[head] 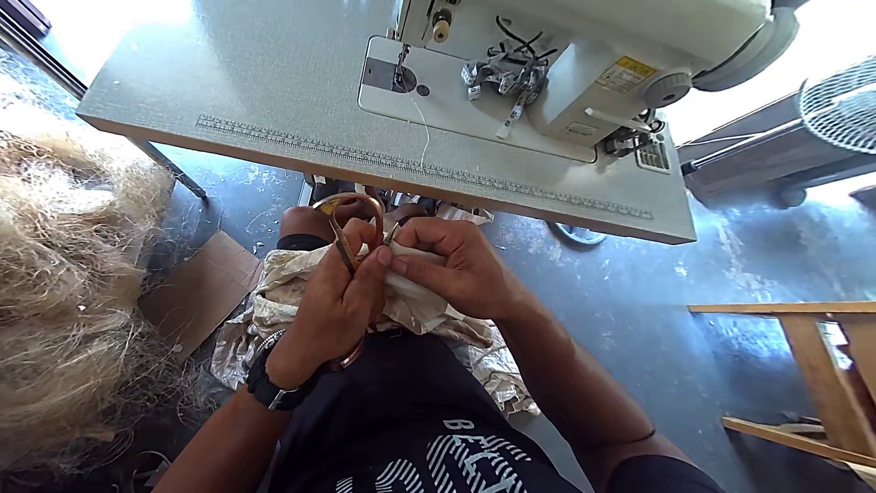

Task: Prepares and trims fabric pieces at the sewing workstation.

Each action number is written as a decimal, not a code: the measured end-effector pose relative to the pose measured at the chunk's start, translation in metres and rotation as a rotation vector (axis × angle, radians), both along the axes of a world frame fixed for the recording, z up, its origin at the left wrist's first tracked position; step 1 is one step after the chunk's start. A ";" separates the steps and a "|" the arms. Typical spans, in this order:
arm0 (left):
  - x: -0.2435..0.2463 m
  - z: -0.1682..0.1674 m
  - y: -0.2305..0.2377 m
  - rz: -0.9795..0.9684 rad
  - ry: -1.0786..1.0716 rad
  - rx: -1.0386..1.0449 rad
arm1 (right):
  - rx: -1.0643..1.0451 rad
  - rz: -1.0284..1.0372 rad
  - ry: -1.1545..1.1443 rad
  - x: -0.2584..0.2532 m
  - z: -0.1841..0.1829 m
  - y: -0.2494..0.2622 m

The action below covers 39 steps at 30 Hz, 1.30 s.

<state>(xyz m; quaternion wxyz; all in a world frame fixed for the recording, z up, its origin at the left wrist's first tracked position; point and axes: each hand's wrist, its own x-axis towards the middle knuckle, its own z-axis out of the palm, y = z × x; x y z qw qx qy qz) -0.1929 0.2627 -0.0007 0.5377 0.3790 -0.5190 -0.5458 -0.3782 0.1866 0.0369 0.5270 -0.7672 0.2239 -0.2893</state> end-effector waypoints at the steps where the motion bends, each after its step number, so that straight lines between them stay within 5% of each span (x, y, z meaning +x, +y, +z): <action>1: 0.001 0.002 0.000 -0.035 0.070 0.029 | -0.017 0.027 -0.004 -0.001 -0.001 -0.003; 6: 0.004 0.006 0.003 -0.139 0.343 0.137 | 0.024 0.117 -0.138 0.000 -0.013 -0.012; 14: 0.009 0.005 0.002 -0.166 0.372 0.168 | 0.128 0.095 -0.148 -0.002 -0.014 -0.016; 31: -0.018 -0.002 0.011 0.242 -0.262 0.028 | 0.110 -0.340 0.101 0.008 0.011 0.004; 39: -0.011 -0.015 0.003 0.177 -0.186 0.032 | 0.564 -0.250 0.013 0.007 0.001 0.001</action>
